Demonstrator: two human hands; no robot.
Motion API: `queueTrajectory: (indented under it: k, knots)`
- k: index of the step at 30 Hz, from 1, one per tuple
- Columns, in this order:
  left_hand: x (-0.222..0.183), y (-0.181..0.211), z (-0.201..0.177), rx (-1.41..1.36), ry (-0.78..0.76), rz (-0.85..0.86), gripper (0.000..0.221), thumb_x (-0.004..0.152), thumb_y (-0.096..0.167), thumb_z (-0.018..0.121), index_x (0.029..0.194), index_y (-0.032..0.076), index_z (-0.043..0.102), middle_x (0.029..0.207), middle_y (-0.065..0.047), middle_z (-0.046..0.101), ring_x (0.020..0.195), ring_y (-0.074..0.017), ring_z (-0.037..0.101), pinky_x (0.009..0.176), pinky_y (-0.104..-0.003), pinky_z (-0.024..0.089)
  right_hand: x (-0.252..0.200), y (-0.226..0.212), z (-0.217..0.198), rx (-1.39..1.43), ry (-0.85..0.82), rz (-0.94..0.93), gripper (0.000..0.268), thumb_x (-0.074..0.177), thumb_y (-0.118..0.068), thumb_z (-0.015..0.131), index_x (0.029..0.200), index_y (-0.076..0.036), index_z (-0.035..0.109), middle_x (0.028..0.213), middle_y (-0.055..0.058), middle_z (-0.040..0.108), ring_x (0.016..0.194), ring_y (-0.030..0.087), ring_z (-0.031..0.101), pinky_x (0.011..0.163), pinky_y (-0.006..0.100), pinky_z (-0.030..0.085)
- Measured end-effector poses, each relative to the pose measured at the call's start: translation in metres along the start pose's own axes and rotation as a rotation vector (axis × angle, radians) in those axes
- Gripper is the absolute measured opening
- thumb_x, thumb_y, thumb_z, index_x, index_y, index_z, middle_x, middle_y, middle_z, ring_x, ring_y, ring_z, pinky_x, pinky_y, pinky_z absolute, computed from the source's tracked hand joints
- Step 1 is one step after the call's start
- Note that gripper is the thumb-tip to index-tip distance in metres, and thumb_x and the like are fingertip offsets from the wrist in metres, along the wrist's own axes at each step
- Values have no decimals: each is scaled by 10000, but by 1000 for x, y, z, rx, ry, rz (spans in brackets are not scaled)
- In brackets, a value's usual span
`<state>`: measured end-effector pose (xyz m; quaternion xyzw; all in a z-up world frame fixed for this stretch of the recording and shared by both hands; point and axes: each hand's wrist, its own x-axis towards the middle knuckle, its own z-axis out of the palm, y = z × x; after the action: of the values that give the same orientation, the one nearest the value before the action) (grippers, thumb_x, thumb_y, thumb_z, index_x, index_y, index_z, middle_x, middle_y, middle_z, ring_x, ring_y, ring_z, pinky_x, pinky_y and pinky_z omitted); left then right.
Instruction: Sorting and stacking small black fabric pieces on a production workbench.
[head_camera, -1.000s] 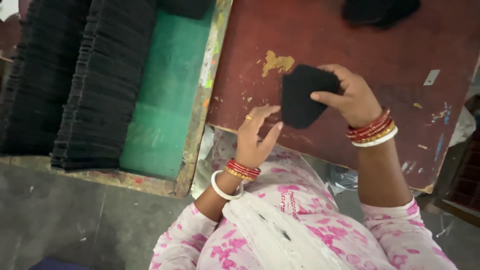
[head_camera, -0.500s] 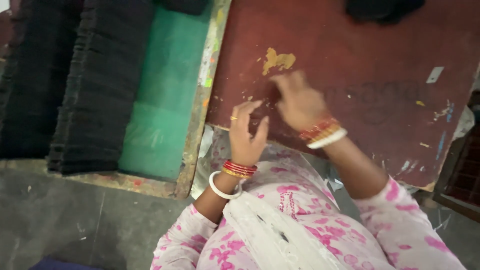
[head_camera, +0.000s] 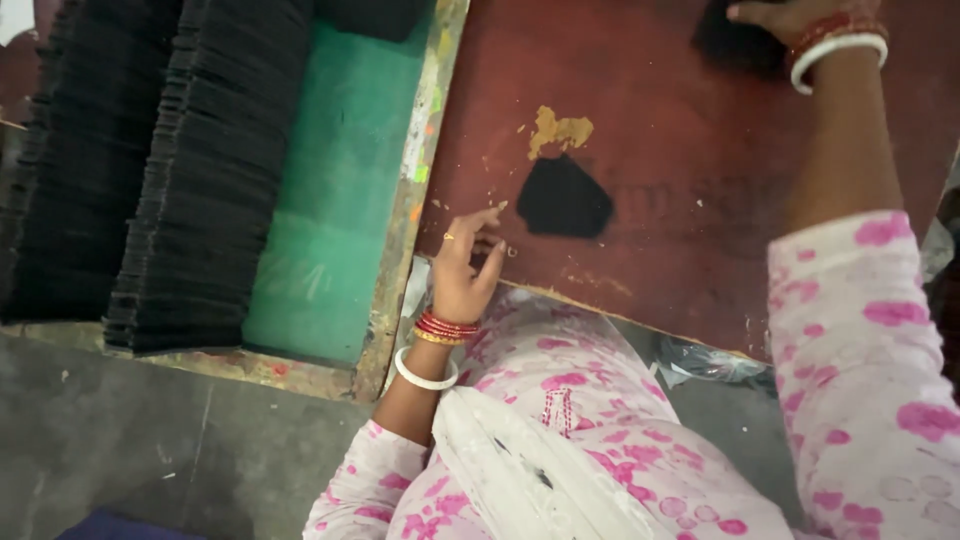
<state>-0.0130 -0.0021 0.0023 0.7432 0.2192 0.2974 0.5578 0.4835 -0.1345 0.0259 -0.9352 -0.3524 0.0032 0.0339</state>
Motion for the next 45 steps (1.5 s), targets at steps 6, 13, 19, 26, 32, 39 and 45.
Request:
queueTrajectory:
  k: [6, 13, 19, 26, 32, 39, 45]
  knots:
    - [1, 2, 0, 39, -14, -43, 405, 928, -31, 682, 1318, 49, 607, 1167, -112, 644, 918, -171, 725, 718, -273, 571, -93, -10, -6, 218, 16, 84, 779, 876, -626, 844, 1326, -19, 652, 1233, 301, 661, 1096, 499, 617, 880, 570, 489]
    - [-6, -6, 2, -67, 15, -28, 331, 961, -29, 659, 1283, 34, 614, 1155, -89, 642, 936, -151, 702, 775, -265, 576, -172, 1, 8, 379, 158, 146, 473, 893, -328, 915, 1144, 3, 689, 1111, 207, 721, 1014, 351, 691, 877, 449, 551]
    - [-35, -5, 33, -127, -73, -86, 336, 1002, 61, 704, 1333, 62, 648, 1186, -68, 712, 1006, -131, 714, 872, -285, 585, -215, -87, -29, 1040, 181, 121, 178, 979, -65, 773, 1139, -31, 704, 1077, 32, 696, 994, 147, 652, 920, 287, 533]
    - [-44, 11, 51, -1112, -312, -380, 501, 1128, 228, 484, 1540, -46, 406, 1477, -157, 560, 1312, -262, 615, 1146, -429, 520, -280, -189, -3, 1363, 18, 3, 226, 981, -29, 747, 1191, -51, 668, 1114, -8, 643, 1010, 95, 592, 912, 262, 487]
    - [-54, -20, 46, -1214, -215, -435, 436, 1155, 209, 465, 1491, -69, 458, 1389, -204, 619, 1251, -295, 640, 1131, -442, 495, -282, -213, -74, 677, 220, -597, 411, 783, -157, 882, 1156, -90, 723, 1288, 126, 628, 1149, 316, 641, 968, 389, 532]
    - [-56, -24, 36, -1177, -187, -343, 425, 1115, 195, 532, 1470, -28, 460, 1383, -129, 624, 1254, -222, 626, 1115, -404, 503, -286, -211, -67, 546, 124, -786, 492, 738, -218, 895, 1189, -97, 740, 1360, 123, 652, 1220, 336, 661, 1032, 446, 552]
    - [-62, -32, 32, -1002, -143, -297, 485, 1065, 114, 649, 1502, 1, 473, 1360, -81, 631, 1240, -203, 616, 1092, -391, 526, -291, -215, -66, 614, 9, -782, 513, 795, -224, 858, 1267, -83, 715, 1370, 150, 663, 1215, 333, 680, 1017, 419, 568]
